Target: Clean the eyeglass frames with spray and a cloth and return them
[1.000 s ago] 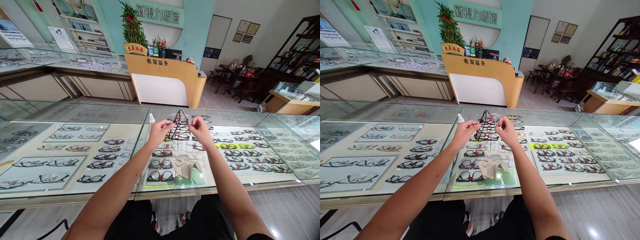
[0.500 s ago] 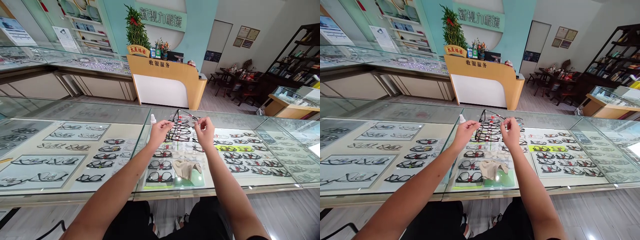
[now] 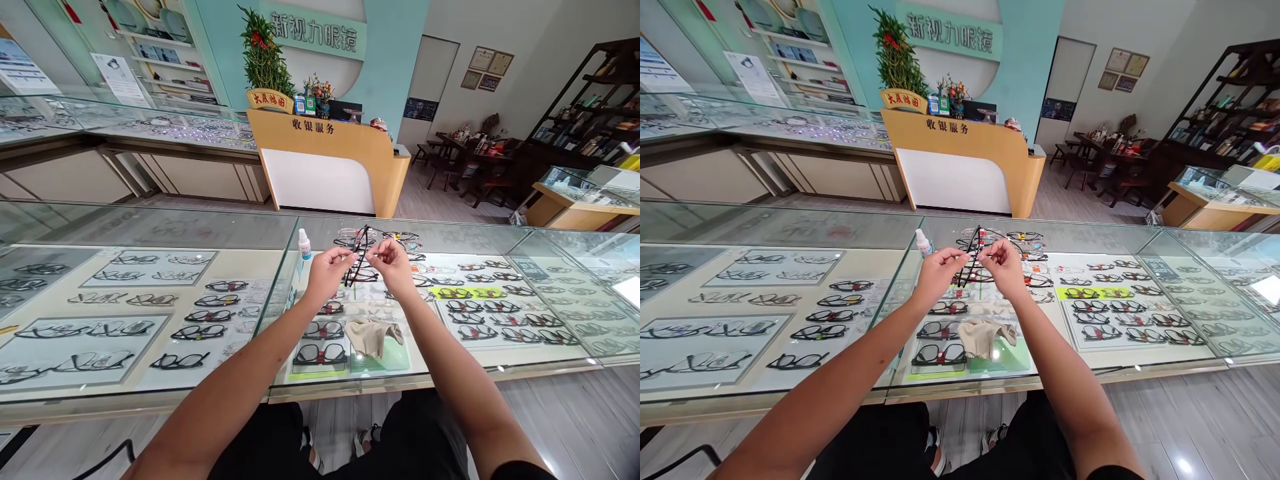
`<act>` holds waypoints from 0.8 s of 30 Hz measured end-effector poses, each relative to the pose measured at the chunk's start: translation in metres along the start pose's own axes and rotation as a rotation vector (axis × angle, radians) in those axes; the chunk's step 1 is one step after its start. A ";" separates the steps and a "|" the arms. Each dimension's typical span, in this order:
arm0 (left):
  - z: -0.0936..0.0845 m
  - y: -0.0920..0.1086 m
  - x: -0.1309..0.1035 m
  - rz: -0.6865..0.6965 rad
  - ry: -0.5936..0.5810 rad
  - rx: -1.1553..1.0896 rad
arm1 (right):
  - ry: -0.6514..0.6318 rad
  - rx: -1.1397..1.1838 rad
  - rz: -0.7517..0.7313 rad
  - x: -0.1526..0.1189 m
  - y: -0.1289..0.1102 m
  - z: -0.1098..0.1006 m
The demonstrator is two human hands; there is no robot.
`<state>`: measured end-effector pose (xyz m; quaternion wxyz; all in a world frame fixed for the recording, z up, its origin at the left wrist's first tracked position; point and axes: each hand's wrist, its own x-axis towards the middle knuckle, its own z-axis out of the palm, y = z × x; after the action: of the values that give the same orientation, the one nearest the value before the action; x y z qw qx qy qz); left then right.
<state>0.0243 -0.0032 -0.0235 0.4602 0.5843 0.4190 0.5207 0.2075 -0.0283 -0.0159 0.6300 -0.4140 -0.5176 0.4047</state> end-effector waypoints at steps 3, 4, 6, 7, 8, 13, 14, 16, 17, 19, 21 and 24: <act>0.000 0.001 0.000 0.003 -0.001 0.003 | 0.005 0.040 0.034 0.001 0.000 0.001; -0.001 0.001 0.000 0.003 -0.003 0.004 | 0.002 0.045 0.041 0.001 0.000 0.002; -0.001 0.002 0.000 -0.002 -0.004 0.007 | -0.001 0.047 0.049 0.001 0.002 0.002; -0.002 0.003 0.000 -0.005 -0.005 0.010 | -0.003 0.047 0.050 0.001 0.002 0.002; -0.002 0.003 0.001 -0.006 -0.006 0.014 | -0.004 0.048 0.048 0.001 0.003 0.002; -0.001 0.000 0.000 0.024 -0.020 0.047 | -0.015 0.002 0.034 -0.001 0.004 0.001; -0.001 -0.001 0.000 0.031 -0.026 0.048 | -0.013 -0.010 0.037 -0.001 0.005 0.002; 0.000 -0.004 -0.001 0.037 -0.037 0.048 | -0.008 -0.017 0.044 -0.001 0.005 0.003; 0.001 -0.005 -0.001 0.036 -0.044 0.049 | -0.007 -0.017 0.045 -0.001 0.006 0.004; 0.002 -0.006 -0.001 0.023 -0.059 0.051 | -0.007 -0.020 0.044 -0.001 0.008 0.005; 0.003 -0.006 -0.001 0.005 -0.067 0.051 | -0.012 -0.023 0.039 0.000 0.009 0.006; 0.004 -0.005 0.000 -0.027 -0.060 0.035 | -0.028 -0.005 0.036 0.001 0.011 0.006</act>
<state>0.0277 -0.0028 -0.0284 0.4692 0.6019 0.4219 0.4894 0.2008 -0.0234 -0.0254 0.6145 -0.4191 -0.5197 0.4203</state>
